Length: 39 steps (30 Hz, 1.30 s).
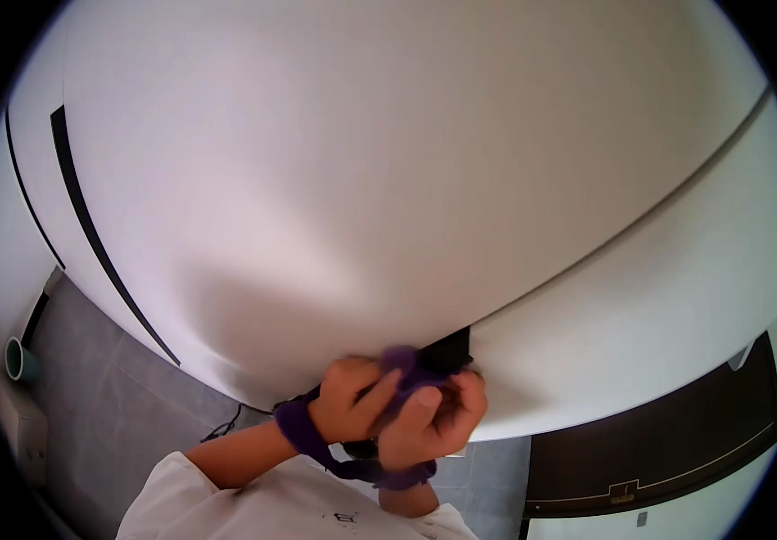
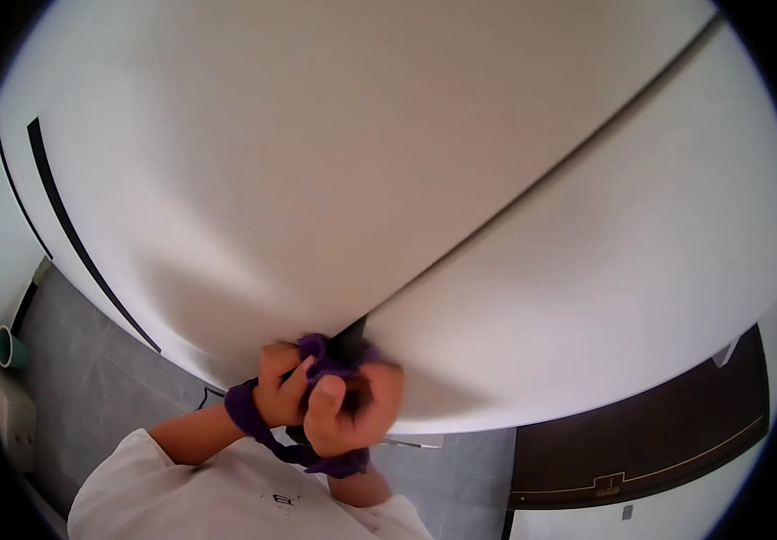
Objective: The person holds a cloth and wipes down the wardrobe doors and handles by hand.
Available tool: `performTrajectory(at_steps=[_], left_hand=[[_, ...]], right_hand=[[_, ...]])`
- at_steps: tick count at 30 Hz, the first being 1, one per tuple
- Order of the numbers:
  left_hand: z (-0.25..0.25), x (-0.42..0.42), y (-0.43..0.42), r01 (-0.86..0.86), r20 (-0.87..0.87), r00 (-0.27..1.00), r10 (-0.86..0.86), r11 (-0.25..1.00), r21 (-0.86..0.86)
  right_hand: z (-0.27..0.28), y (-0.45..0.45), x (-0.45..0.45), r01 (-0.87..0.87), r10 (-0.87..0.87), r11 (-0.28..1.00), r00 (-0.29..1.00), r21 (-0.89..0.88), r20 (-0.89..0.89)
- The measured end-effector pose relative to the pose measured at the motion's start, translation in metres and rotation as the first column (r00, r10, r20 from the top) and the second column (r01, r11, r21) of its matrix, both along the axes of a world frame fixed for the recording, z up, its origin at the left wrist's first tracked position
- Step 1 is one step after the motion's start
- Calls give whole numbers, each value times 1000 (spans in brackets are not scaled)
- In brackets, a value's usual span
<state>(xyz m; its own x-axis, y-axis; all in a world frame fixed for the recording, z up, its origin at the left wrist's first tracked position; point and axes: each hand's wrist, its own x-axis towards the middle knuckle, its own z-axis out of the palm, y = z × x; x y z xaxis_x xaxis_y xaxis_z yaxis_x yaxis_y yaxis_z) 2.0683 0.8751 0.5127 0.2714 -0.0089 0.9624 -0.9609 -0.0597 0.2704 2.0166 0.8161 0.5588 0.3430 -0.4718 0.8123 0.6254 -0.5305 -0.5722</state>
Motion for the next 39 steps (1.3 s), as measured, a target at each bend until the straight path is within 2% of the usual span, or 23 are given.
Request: performTrajectory(at_steps=[1, 3, 4, 7, 9, 10, 11, 13, 14, 15, 16, 18, 19, 21, 23, 25, 27, 29, 32, 33, 36, 37, 39], left_hand=[[1, 1, 1, -18, 40, 999, 22, 996, -92], [-10, 5, 1, 8, 42, 999, -5, 998, -61], [-20, 5, 1, 23, 27, 999, -22, 999, -34], [-45, -4, -1, 19, -18, 1000, -18, 999, 33], [-69, -5, -5, 106, -201, 975, -97, 994, 34], [-69, -10, -4, 21, -140, 990, -15, 999, 39], [-71, -17, -2, 32, -135, 991, -24, 998, 51], [-89, -21, -10, 0, -259, 966, -6, 1000, -24], [-94, -26, -9, 159, -500, 852, -156, 987, -37], [-99, -33, -6, 160, -493, 855, -159, 986, -42], [-103, -38, -3, 122, -508, 854, -113, 992, -16], [-103, -46, 7, 77, -508, 859, -66, 997, 1], [-110, -49, 16, 104, -504, 861, -70, 994, 40], [-129, -55, 32, 128, -504, 861, -71, 989, 80], [-155, -53, 46, 279, -666, 734, -128, 952, 125], [-174, -51, 52, 305, -687, 715, -131, 942, 138], [-172, -51, 57, 324, -702, 699, -135, 935, 142], [-163, -42, 55, 356, -683, 718, -133, 914, 196], [-64, -48, 63, 403, -611, 756, -232, 902, 155], [-42, -45, 59, 360, -528, 814, -243, 924, 129], [23, -39, 53, 296, -377, 892, -251, 953, 67], [44, -39, 53, 304, -387, 886, -256, 950, 68], [75, -39, 52, 345, -442, 844, -302, 939, 17]], right_hand=[[-1, 3, 1, 9, -9, 1000, 1000, 4, 11], [-3, 7, -2, 24, -23, 999, 999, 35, -27], [-11, 2, -12, -52, 45, 998, 987, -37, -157], [-19, 4, -15, 35, -54, 995, 975, -91, -217], [-24, 6, -19, 29, -34, 999, 964, -25, -263], [-25, 10, -18, 52, -57, 998, 966, -29, -254], [-29, 13, -19, 73, -80, 997, 966, -36, -246], [-42, 13, -23, 86, -91, 996, 957, -32, -275], [-45, 14, -27, 51, -49, 999, 918, -5, -394], [-48, 15, -29, 20, -4, 999, 863, 27, -505], [-53, 15, -31, 16, -4, 1000, 869, 20, -495], [-71, 18, -31, 102, -157, 987, 753, -122, -640], [-81, 20, -30, 97, -157, 987, 760, -129, -631], [-109, 24, -33, 239, -427, 892, 726, -384, -538], [-141, 21, -34, 223, -435, 884, 714, -410, -549], [-169, 18, -35, 170, -355, 925, 703, -340, -615], [-169, 16, -38, 151, -332, 931, 724, -331, -604], [-156, 11, -39, 119, -306, 934, 749, -336, -588], [-89, 17, -42, 154, -276, 942, 864, -299, -422], [-63, 20, -42, 175, -269, 946, 893, -272, -361], [8, 26, -35, 68, -90, 993, 967, -101, -238], [27, 28, -33, -1, -8, 998, 987, -55, -159], [53, 29, -31, -7, 4, 1000, 983, -12, -181]])
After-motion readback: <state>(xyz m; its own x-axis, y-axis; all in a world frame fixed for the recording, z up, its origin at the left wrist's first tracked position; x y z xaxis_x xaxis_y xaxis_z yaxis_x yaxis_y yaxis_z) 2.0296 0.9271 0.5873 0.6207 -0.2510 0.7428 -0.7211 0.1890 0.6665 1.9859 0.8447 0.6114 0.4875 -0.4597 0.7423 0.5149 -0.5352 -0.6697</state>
